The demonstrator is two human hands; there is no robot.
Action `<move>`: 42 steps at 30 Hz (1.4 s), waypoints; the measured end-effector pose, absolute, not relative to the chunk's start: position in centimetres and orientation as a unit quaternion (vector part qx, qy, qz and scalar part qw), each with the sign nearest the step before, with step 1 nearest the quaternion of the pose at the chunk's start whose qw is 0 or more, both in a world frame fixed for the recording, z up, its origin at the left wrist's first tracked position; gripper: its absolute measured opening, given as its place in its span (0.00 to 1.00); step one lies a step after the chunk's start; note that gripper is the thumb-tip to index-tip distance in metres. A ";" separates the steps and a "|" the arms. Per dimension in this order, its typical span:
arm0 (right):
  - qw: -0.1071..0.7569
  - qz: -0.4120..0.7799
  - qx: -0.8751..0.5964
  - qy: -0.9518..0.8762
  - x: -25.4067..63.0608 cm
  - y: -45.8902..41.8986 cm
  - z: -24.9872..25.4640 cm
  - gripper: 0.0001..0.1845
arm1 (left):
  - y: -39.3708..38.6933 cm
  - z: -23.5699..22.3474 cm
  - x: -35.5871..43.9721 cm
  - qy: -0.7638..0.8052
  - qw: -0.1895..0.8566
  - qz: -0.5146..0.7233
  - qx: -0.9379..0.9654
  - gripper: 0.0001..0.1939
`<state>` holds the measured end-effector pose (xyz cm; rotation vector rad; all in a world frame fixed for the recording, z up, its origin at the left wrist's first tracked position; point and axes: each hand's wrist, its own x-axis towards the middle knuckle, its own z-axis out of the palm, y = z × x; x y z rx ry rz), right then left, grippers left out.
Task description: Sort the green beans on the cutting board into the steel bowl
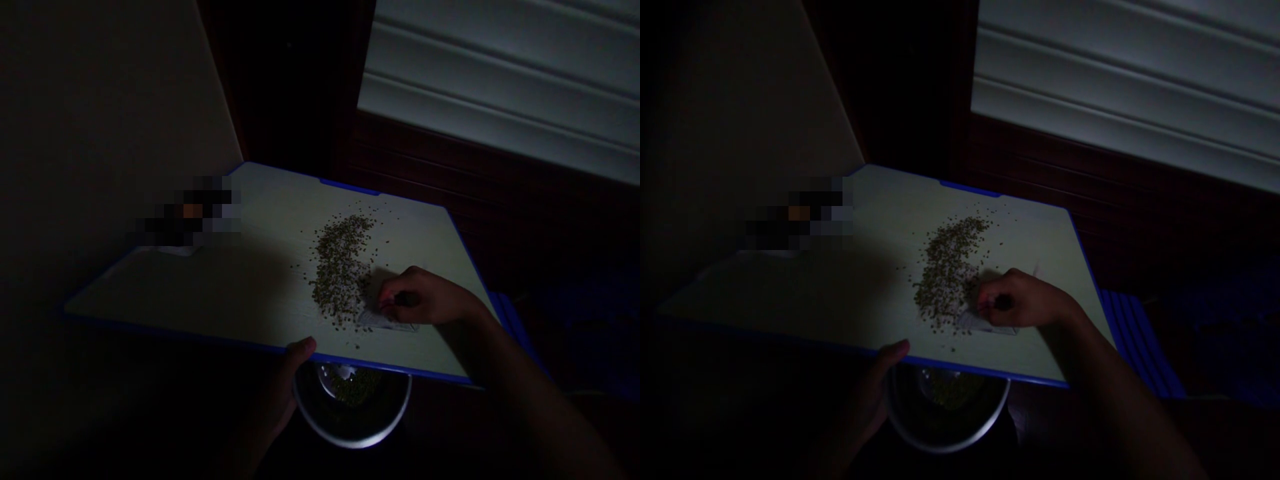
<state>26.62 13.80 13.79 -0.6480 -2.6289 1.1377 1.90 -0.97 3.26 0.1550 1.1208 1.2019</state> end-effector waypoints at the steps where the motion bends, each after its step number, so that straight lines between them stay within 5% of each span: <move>1: 0.106 0.387 -0.219 -0.889 26.7 13.8 13.9 0.03 | -0.9 3.3 1.9 0.497 0.676 0.540 0.070 0.14; 6: 0.158 0.329 -0.277 -0.889 27.3 14.3 14.0 0.05 | -0.8 3.5 1.9 0.498 0.699 0.509 0.059 0.15; 42: 0.157 0.319 -0.257 -0.899 26.8 14.1 14.2 0.07 | -0.9 3.1 2.1 0.493 0.698 0.518 0.036 0.16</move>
